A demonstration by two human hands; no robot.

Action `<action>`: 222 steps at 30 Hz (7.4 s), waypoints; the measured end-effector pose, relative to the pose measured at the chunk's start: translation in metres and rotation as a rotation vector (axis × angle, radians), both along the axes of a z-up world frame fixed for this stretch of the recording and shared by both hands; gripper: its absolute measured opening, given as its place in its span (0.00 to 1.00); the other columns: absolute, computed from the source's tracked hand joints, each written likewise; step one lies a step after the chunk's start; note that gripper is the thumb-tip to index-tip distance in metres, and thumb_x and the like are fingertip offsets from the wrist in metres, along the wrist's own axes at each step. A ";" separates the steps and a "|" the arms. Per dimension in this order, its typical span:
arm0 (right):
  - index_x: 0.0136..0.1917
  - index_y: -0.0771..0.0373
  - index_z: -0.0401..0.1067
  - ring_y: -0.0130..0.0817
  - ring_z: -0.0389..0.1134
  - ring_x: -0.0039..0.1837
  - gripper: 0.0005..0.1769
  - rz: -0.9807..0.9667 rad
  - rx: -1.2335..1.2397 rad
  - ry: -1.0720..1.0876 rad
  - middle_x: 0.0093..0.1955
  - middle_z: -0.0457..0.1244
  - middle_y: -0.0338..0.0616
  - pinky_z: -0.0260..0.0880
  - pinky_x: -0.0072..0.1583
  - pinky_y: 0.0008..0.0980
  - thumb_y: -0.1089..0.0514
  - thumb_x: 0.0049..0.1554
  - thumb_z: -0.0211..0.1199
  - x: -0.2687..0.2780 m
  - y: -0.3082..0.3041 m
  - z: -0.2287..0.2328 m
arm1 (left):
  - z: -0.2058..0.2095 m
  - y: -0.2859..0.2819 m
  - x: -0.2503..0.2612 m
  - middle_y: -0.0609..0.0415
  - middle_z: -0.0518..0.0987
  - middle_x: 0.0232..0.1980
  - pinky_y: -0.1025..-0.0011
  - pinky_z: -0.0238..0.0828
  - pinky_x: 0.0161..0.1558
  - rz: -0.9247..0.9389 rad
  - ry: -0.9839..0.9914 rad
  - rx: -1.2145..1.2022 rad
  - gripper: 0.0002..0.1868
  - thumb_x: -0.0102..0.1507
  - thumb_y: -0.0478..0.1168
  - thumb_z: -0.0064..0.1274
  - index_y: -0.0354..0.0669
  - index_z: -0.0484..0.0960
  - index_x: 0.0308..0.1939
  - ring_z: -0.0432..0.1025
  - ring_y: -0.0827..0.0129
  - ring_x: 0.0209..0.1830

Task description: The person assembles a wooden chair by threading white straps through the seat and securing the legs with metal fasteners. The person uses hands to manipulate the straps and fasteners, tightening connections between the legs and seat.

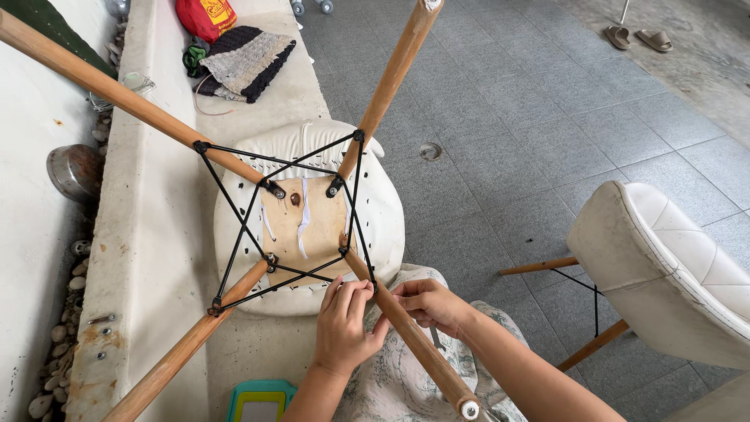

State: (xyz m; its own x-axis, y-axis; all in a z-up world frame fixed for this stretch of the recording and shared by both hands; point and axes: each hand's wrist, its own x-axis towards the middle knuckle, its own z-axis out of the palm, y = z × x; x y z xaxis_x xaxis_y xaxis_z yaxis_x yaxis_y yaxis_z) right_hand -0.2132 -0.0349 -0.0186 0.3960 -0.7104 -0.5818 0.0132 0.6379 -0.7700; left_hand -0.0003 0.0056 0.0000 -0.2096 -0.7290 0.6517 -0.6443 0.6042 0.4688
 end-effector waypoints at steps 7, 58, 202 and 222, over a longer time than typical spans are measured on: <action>0.50 0.66 0.76 0.17 0.49 0.27 0.09 0.003 -0.007 0.069 0.31 0.62 0.33 0.42 0.30 0.23 0.61 0.57 0.63 0.001 0.000 0.002 | -0.002 0.001 0.012 0.48 0.80 0.55 0.48 0.61 0.68 0.028 0.019 0.103 0.29 0.57 0.46 0.66 0.38 0.76 0.58 0.76 0.54 0.56; 0.31 0.69 0.77 0.31 0.63 0.31 0.17 0.406 -0.212 0.743 0.28 0.64 0.42 0.61 0.37 0.32 0.51 0.38 0.72 0.035 -0.023 0.069 | 0.031 -0.094 0.025 0.59 0.83 0.31 0.73 0.76 0.38 -0.477 -0.143 1.013 0.19 0.49 0.45 0.71 0.46 0.81 0.38 0.79 0.73 0.33; 0.46 0.61 0.83 0.24 0.52 0.32 0.11 0.621 -0.650 0.525 0.40 0.72 0.35 0.59 0.38 0.28 0.56 0.50 0.74 0.296 -0.110 0.115 | 0.003 -0.013 0.346 0.56 0.87 0.50 0.61 0.65 0.63 0.802 0.459 0.516 0.13 0.65 0.29 0.45 0.43 0.84 0.32 0.76 0.59 0.53; 0.45 0.63 0.78 0.21 0.68 0.45 0.06 0.312 -0.535 0.163 0.41 0.70 0.35 0.69 0.52 0.25 0.60 0.54 0.70 0.129 -0.115 0.141 | 0.198 0.002 0.277 0.58 0.85 0.53 0.69 0.75 0.53 0.260 0.239 0.716 0.10 0.63 0.42 0.57 0.44 0.86 0.45 0.79 0.73 0.53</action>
